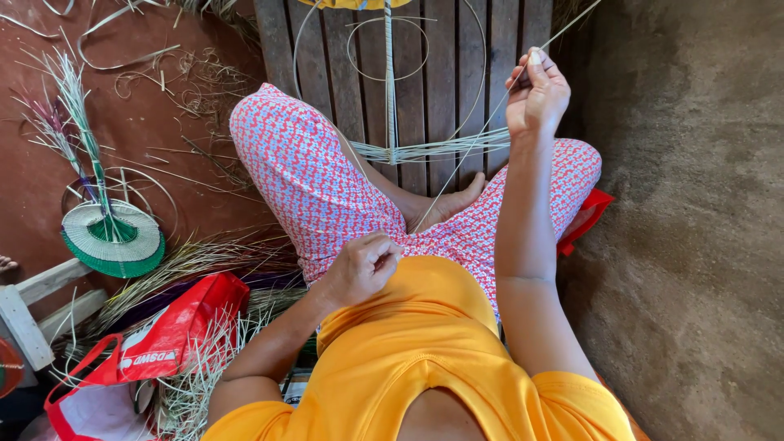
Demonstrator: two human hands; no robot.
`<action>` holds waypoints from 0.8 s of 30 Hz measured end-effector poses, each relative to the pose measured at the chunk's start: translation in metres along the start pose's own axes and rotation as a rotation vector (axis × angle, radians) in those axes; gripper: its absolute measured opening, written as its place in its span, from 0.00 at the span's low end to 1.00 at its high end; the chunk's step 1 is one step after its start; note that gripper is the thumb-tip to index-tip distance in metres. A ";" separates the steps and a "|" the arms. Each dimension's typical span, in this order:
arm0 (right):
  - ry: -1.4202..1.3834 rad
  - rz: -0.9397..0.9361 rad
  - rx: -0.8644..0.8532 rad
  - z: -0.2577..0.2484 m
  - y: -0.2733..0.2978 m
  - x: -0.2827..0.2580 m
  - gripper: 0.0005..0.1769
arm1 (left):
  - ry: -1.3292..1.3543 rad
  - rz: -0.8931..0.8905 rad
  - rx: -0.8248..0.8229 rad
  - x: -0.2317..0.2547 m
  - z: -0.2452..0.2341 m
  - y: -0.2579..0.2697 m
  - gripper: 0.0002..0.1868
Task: Weaving natural fibers around a wooden frame to create a hand fan
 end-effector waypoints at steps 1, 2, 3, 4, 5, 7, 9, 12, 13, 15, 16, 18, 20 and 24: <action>0.002 -0.001 -0.002 0.001 0.001 0.005 0.03 | 0.000 0.001 0.003 -0.011 -0.008 -0.001 0.06; -0.018 0.021 -0.003 0.002 0.001 0.011 0.05 | -0.103 -0.108 -0.162 -0.033 -0.001 0.001 0.07; -0.039 0.042 -0.004 0.002 0.002 0.017 0.06 | -0.207 -0.215 -0.328 -0.056 0.003 0.007 0.19; -0.036 0.040 -0.010 0.011 0.016 0.018 0.06 | -0.208 -0.212 -0.321 -0.053 -0.004 -0.009 0.19; 0.025 0.026 -0.054 0.025 0.031 0.018 0.05 | -0.363 -0.178 -0.168 -0.046 -0.029 -0.030 0.26; 0.088 0.015 -0.099 0.046 0.060 0.023 0.04 | -0.516 -0.144 -0.011 -0.039 -0.049 -0.062 0.35; 0.139 0.018 -0.085 0.063 0.083 0.030 0.04 | -0.304 0.124 0.305 -0.020 -0.059 -0.096 0.17; 0.216 0.018 -0.072 0.077 0.103 0.042 0.05 | -0.244 0.177 0.393 -0.052 -0.029 -0.133 0.16; 0.222 0.016 -0.079 0.076 0.101 0.049 0.05 | -0.245 0.179 0.402 -0.062 -0.023 -0.141 0.16; 0.231 -0.043 -0.107 0.075 0.098 0.059 0.05 | -0.288 0.117 0.477 -0.084 -0.018 -0.153 0.10; 0.235 -0.044 -0.115 0.076 0.099 0.062 0.05 | -0.291 0.119 0.485 -0.092 -0.017 -0.155 0.10; 0.239 -0.001 -0.110 0.075 0.098 0.072 0.06 | -0.268 0.070 0.510 -0.112 -0.017 -0.158 0.05; 0.246 0.018 -0.127 0.079 0.100 0.076 0.07 | -0.228 0.064 0.531 -0.115 -0.025 -0.156 0.05; 0.168 0.057 -0.153 0.074 0.081 0.095 0.06 | -0.200 0.076 0.531 -0.122 -0.025 -0.151 0.05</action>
Point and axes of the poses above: each hand's wrist, its own y-axis away from the middle knuckle, its own z-axis out of the palm, x = y × z, the point moved 10 cm from there along -y, towards the middle knuckle, and after that the axes turned 11 degrees about z, right-handed, at the moved point
